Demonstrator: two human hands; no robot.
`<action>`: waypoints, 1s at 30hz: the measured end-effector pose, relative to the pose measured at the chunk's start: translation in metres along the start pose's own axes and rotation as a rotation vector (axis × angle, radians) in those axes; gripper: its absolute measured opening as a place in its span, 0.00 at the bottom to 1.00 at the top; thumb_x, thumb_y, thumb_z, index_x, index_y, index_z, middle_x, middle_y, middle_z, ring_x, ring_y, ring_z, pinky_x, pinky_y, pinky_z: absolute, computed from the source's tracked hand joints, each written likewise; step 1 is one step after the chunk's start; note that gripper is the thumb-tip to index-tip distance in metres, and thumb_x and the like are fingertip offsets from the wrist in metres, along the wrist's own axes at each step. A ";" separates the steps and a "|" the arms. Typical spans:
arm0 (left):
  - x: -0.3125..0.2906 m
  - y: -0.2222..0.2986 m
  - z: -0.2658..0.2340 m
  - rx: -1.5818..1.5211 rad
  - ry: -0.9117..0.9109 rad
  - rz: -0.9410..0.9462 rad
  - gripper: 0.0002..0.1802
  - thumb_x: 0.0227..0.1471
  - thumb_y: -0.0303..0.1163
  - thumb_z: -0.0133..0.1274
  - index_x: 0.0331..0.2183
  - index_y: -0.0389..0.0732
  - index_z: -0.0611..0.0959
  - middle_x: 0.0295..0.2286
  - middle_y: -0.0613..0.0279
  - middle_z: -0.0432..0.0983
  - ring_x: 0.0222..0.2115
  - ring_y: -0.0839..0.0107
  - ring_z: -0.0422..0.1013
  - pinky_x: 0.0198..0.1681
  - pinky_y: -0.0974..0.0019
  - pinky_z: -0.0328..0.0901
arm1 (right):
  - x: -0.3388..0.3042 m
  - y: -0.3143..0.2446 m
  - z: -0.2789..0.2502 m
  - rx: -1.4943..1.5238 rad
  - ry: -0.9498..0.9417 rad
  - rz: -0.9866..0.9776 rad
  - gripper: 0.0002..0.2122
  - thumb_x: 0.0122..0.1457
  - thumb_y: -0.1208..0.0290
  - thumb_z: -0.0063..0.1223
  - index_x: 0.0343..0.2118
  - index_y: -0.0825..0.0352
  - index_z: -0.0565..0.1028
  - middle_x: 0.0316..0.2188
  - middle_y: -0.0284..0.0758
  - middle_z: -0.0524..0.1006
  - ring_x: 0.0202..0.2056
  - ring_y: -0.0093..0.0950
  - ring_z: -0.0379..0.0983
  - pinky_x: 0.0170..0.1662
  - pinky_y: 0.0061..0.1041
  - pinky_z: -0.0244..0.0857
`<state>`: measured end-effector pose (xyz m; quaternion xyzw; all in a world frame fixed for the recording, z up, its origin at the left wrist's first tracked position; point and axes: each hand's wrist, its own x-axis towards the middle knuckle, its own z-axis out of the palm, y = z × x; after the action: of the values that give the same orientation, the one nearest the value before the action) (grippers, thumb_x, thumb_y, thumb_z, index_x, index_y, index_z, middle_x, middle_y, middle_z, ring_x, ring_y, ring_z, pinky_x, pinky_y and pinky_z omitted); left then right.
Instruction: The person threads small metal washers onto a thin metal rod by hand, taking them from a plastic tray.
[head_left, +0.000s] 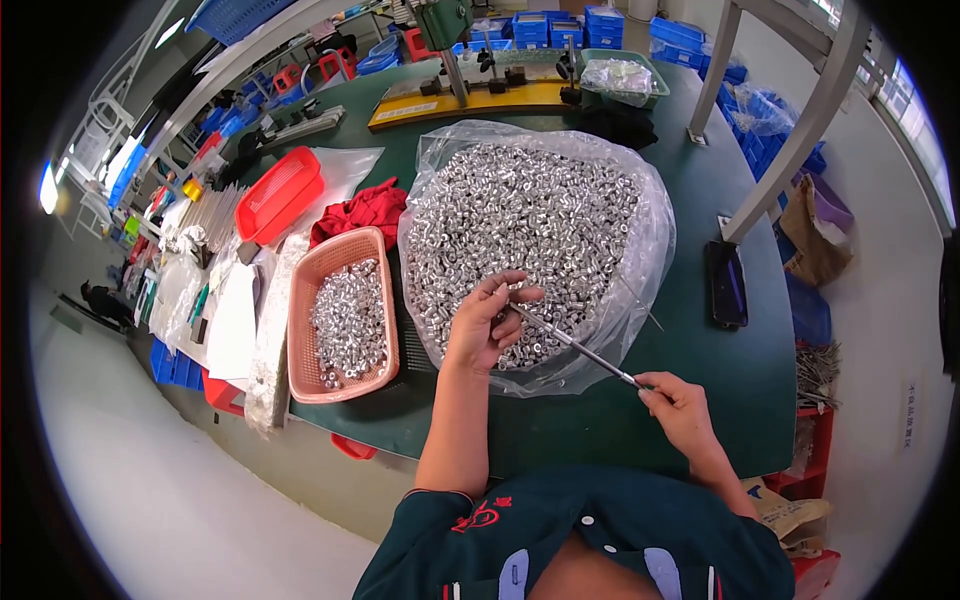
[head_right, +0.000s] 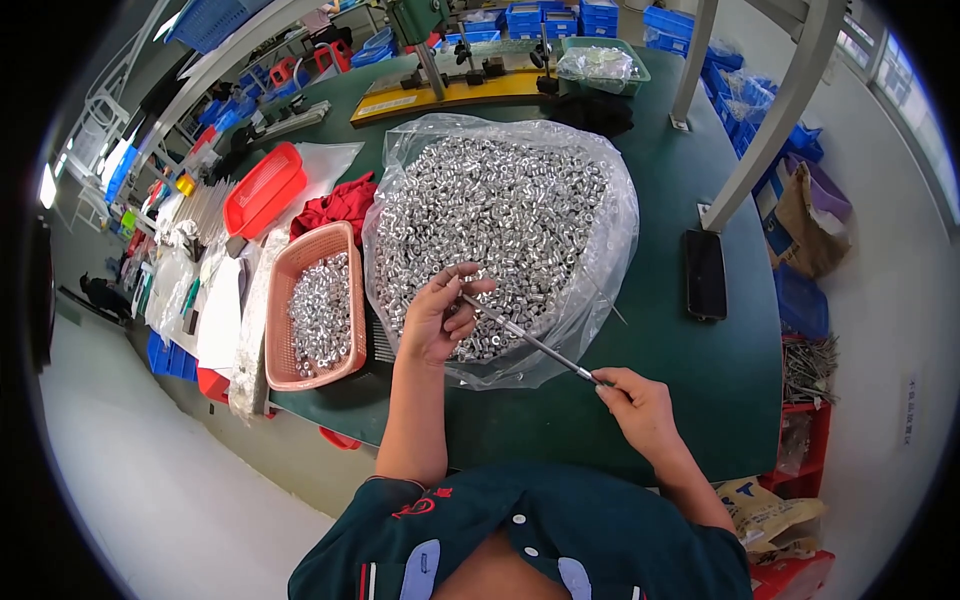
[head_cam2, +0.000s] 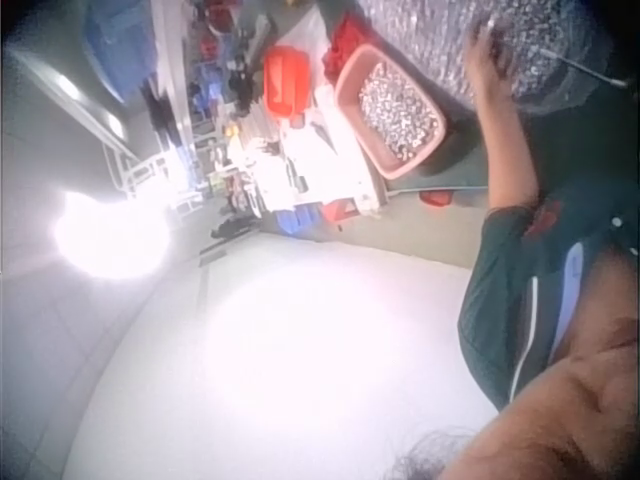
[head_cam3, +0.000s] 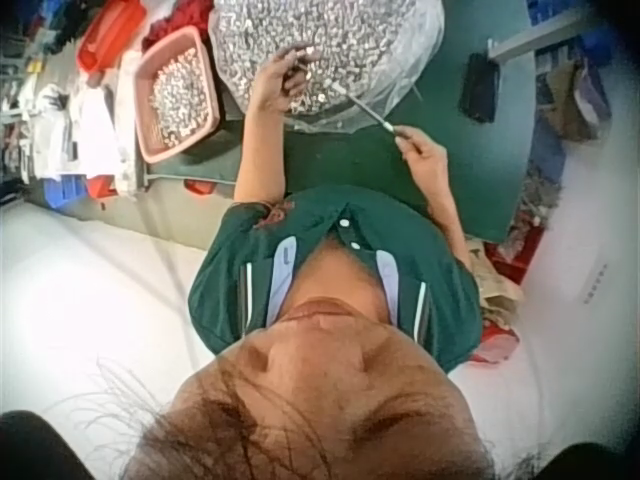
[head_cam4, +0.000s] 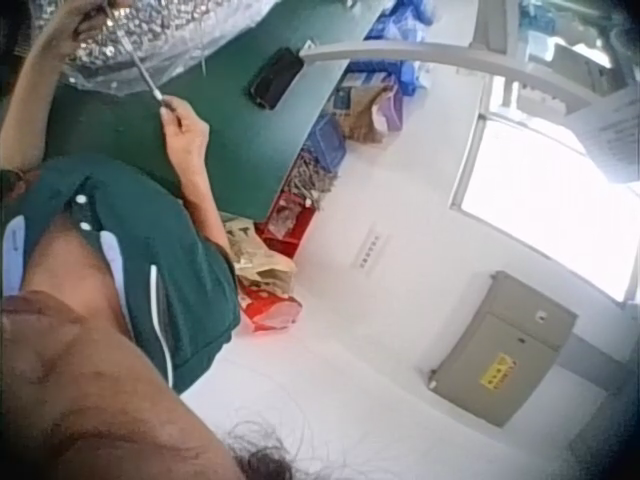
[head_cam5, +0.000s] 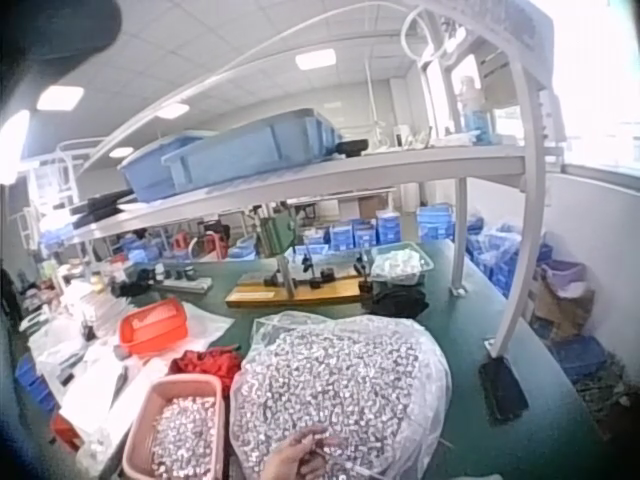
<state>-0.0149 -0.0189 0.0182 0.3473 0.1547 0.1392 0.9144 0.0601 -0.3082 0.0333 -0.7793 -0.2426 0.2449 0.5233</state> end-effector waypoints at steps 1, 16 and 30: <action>-0.001 0.001 0.000 0.000 0.001 0.001 0.14 0.56 0.29 0.41 0.44 0.35 0.68 0.35 0.47 0.74 0.09 0.84 0.50 0.11 0.79 0.50 | 0.000 0.001 -0.001 -0.021 0.011 -0.020 0.08 0.51 0.79 0.52 0.36 0.69 0.76 0.17 0.27 0.69 0.19 0.13 0.61 0.23 0.14 0.56; 0.004 -0.013 0.000 -0.148 -0.047 0.011 0.15 0.58 0.37 0.39 0.42 0.39 0.71 0.43 0.52 0.72 0.08 0.84 0.48 0.08 0.78 0.49 | -0.002 0.004 0.009 0.091 0.016 0.015 0.08 0.52 0.79 0.51 0.37 0.70 0.75 0.18 0.27 0.69 0.20 0.13 0.61 0.24 0.14 0.56; 0.009 -0.019 -0.007 -0.278 -0.018 0.006 0.13 0.59 0.33 0.38 0.42 0.37 0.70 0.40 0.45 0.72 0.10 0.82 0.50 0.12 0.78 0.52 | 0.000 0.005 0.006 0.065 0.029 -0.001 0.08 0.52 0.80 0.51 0.36 0.70 0.75 0.18 0.27 0.70 0.20 0.13 0.62 0.24 0.14 0.56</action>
<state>-0.0067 -0.0247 -0.0013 0.2187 0.1244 0.1589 0.9547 0.0566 -0.3059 0.0264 -0.7652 -0.2272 0.2410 0.5521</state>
